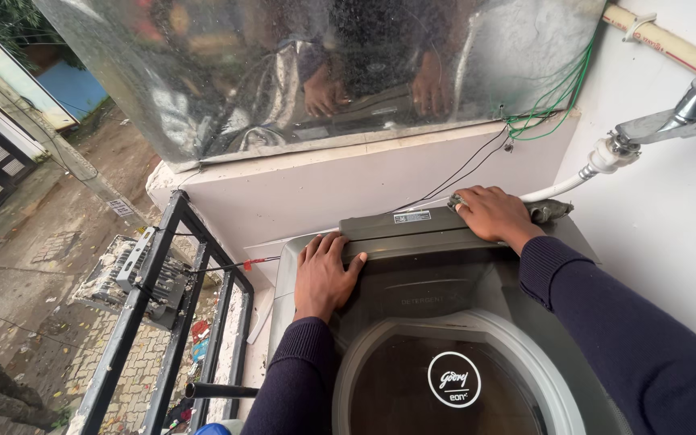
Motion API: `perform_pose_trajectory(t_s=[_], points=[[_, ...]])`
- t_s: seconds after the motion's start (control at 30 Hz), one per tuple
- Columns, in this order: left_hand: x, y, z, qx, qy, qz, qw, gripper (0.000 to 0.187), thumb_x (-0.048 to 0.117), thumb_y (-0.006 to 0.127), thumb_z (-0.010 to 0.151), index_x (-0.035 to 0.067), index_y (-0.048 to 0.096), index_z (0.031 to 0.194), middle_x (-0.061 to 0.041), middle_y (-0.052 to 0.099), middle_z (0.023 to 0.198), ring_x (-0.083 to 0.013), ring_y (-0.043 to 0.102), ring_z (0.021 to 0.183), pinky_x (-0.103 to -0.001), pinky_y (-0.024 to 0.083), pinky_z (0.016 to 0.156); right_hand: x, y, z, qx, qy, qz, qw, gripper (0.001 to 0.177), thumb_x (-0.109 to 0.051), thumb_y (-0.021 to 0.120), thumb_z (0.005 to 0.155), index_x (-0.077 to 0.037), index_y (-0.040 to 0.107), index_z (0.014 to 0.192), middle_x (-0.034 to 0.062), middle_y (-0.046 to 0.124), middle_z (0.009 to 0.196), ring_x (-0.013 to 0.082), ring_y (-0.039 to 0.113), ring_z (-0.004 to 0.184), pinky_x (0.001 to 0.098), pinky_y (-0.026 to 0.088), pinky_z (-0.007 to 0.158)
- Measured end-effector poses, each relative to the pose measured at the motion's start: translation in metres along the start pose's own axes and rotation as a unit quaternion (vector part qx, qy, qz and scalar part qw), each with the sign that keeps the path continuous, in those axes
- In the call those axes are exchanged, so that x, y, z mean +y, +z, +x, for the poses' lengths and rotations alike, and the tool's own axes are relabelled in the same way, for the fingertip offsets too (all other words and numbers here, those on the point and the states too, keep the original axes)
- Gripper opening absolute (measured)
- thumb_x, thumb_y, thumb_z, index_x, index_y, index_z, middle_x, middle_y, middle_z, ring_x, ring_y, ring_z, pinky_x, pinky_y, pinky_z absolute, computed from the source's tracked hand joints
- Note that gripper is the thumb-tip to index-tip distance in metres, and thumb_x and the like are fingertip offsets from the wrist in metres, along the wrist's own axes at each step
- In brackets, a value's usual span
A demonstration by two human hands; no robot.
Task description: The person wipes the top surface and the transparent lid of a top-loading washing machine using a cloth. The cleaning is performed on a balcony, with the person systematically wiping different sections of the appliance's exterior.
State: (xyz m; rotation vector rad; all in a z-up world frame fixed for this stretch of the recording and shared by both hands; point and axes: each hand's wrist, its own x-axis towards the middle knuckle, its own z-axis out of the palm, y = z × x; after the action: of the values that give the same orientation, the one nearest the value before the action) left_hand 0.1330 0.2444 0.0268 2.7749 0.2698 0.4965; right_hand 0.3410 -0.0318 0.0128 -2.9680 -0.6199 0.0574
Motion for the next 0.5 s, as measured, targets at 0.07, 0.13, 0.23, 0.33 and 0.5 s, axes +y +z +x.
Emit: perform_pose_trajectory(t_s=[0.07, 0.13, 0.23, 0.33, 0.5], points=[[0.002, -0.001, -0.002, -0.006, -0.004, -0.002, 1.0, 0.058, 0.054, 0.057, 0.094, 0.012, 0.062, 0.134, -0.007, 0.055, 0.147, -0.0305, 0.037, 0.145, -0.046, 0.025, 0.12, -0.003, -0.001, 0.001, 0.01, -0.001, 0.0, 1.0, 0.05, -0.045, 0.038, 0.104, -0.028, 0.047, 0.15, -0.0024, 0.05, 0.154, 0.0248, 0.046, 0.141, 0.0456, 0.041, 0.115], [0.003, -0.004, -0.003, -0.01, -0.007, -0.008, 1.0, 0.058, 0.054, 0.057, 0.094, 0.012, 0.062, 0.134, -0.007, 0.056, 0.147, -0.0303, 0.038, 0.145, -0.045, 0.026, 0.12, -0.004, 0.003, -0.002, 0.02, -0.004, 0.002, 1.0, 0.05, -0.045, 0.038, 0.104, -0.027, 0.049, 0.149, -0.0031, 0.05, 0.153, 0.0244, 0.045, 0.142, 0.0459, 0.039, 0.116], [0.006, -0.009, -0.003, -0.011, -0.01, -0.006, 1.0, 0.06, 0.057, 0.055, 0.094, 0.013, 0.062, 0.134, -0.005, 0.056, 0.148, -0.0284, 0.039, 0.147, -0.048, 0.025, 0.124, -0.004, 0.005, -0.006, 0.038, -0.009, 0.006, 0.999, 0.05, -0.046, 0.039, 0.103, -0.028, 0.049, 0.148, -0.0053, 0.05, 0.153, 0.0231, 0.043, 0.143, 0.0468, 0.034, 0.118], [0.01, -0.011, -0.002, -0.056, -0.055, 0.022, 0.997, 0.063, 0.06, 0.054, 0.092, 0.014, 0.06, 0.135, -0.006, 0.05, 0.15, -0.0302, 0.034, 0.147, -0.064, 0.014, 0.12, -0.007, 0.005, -0.007, 0.046, -0.007, 0.007, 0.999, 0.05, -0.047, 0.04, 0.103, -0.029, 0.05, 0.148, -0.0059, 0.05, 0.153, 0.0227, 0.043, 0.143, 0.047, 0.031, 0.12], [0.01, -0.01, -0.001, -0.047, -0.064, 0.025, 0.996, 0.07, 0.064, 0.053, 0.093, 0.011, 0.057, 0.138, -0.012, 0.047, 0.152, -0.0404, 0.03, 0.147, -0.07, 0.012, 0.117, -0.015, 0.016, -0.009, 0.079, -0.038, 0.002, 0.996, 0.05, -0.047, 0.041, 0.103, -0.028, 0.051, 0.148, -0.0038, 0.049, 0.155, 0.0245, 0.041, 0.144, 0.0459, 0.028, 0.122]])
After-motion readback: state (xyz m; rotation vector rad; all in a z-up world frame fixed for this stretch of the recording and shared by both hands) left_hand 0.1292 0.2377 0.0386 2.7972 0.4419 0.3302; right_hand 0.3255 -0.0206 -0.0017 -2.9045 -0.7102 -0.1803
